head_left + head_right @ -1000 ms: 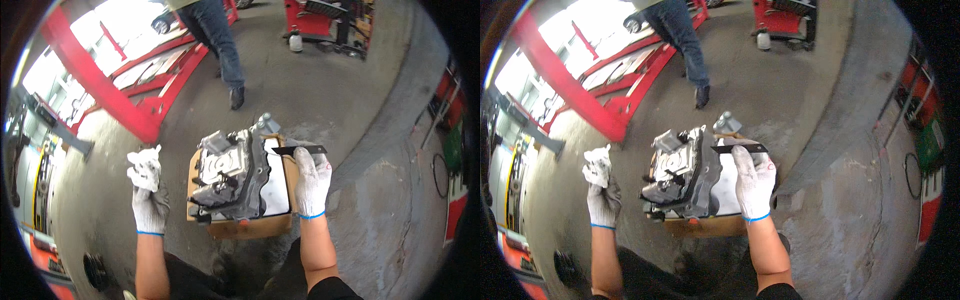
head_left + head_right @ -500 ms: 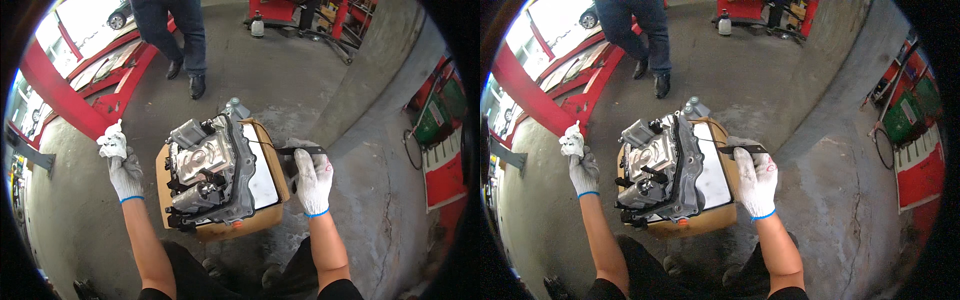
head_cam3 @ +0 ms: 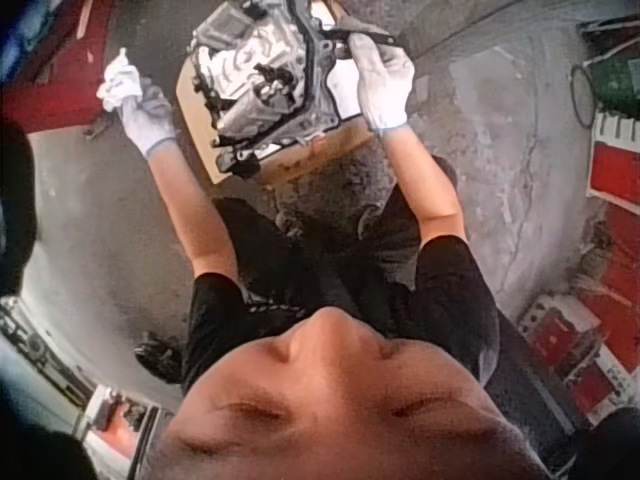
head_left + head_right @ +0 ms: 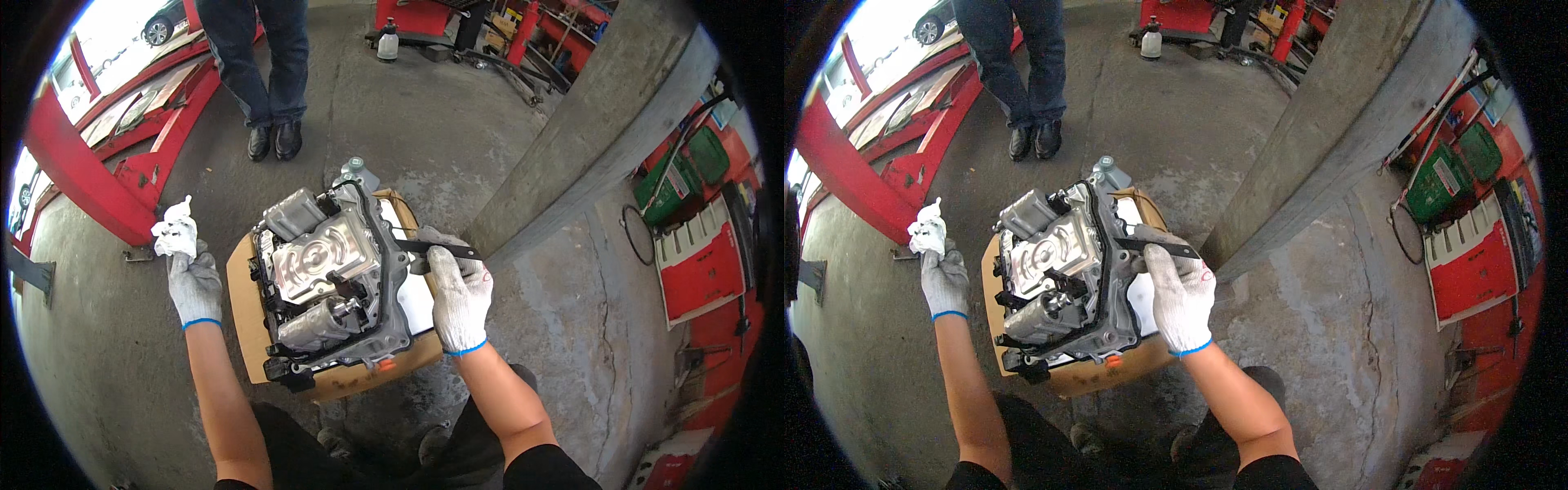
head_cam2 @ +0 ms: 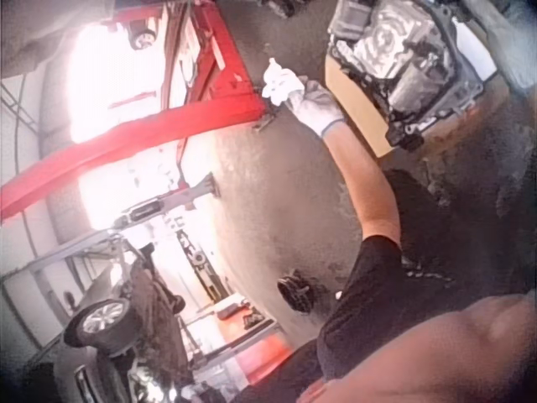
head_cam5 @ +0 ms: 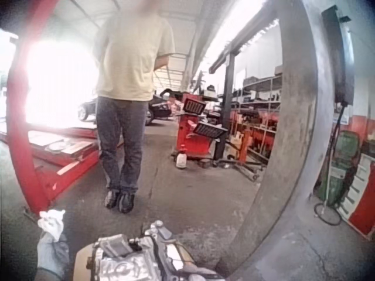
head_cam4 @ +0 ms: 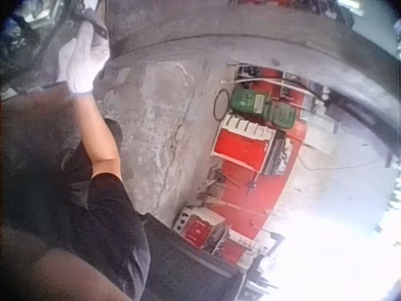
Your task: The person sits on the floor and uses a white cloth and a black scraper to clean a metallic engine component resting in a cardboard box. They repeatedly wipe and scrape the surface, rotating the component to access different sides.
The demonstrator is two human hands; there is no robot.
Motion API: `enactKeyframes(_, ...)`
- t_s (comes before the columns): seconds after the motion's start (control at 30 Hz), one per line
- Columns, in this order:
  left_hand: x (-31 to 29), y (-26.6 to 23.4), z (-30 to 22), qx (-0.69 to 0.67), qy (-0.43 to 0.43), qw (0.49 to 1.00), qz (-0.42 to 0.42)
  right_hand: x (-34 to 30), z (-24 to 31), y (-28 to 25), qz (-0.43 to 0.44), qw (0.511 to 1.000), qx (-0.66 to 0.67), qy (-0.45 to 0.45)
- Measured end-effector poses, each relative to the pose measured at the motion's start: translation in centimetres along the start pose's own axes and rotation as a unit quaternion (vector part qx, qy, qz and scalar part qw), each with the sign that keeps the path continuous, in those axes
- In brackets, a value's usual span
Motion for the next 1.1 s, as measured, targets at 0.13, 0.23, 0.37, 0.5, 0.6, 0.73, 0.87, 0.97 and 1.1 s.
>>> enactKeyframes(0.13, -0.7, 0.8, -0.4, 0.002, 0.002, 1.000, -0.029, -0.4, 0.4, 0.4, -0.004, 0.999, -0.011, 0.046)
enactKeyframes(0.23, -0.8, 1.3, -0.2, 0.002, 0.006, 1.000, 0.010, -0.1, 0.0, 0.5, -0.011, 0.999, 0.004, 0.030)
enactKeyframes(0.37, -1.0, 1.8, -0.3, 0.023, -0.007, 1.000, -0.007, 0.3, -0.6, 0.5, 0.004, 0.999, 0.017, 0.037)
enactKeyframes(0.5, -1.1, 2.3, 0.0, 0.017, 0.001, 1.000, -0.013, 0.4, -0.8, 0.4, 0.032, 0.998, 0.016, 0.049)
enactKeyframes(0.6, -1.2, 2.6, 0.2, 0.005, -0.004, 1.000, 0.007, 0.5, -0.9, 0.1, 0.037, 0.998, 0.011, 0.041)
enactKeyframes(0.73, -0.9, 2.0, 0.4, -0.006, -0.010, 1.000, -0.003, 1.0, 0.2, 0.0, 0.073, 0.995, -0.050, 0.046)
enactKeyframes(0.87, -0.9, 2.2, 0.6, -0.008, -0.015, 1.000, -0.006, 1.6, -0.6, -0.5, 0.096, 0.994, -0.053, -0.001)
enactKeyframes(0.97, -1.0, 2.5, 0.5, -0.009, -0.016, 1.000, 0.008, 1.8, -0.4, -0.9, 0.121, 0.984, -0.115, -0.056)
enactKeyframes(1.1, -1.5, 3.3, 0.6, -0.015, -0.022, 1.000, -0.002, 1.7, -0.1, -0.9, 0.119, 0.983, -0.127, -0.056)
Point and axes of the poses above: each hand's wrist, its own x-axis towards the middle knuckle, its own y-axis out of the palm, z = x × y, the point moved 2 cm from there along x, towards the middle knuckle, and after that the axes turned 2 degrees about x, right-handed, at the moved point
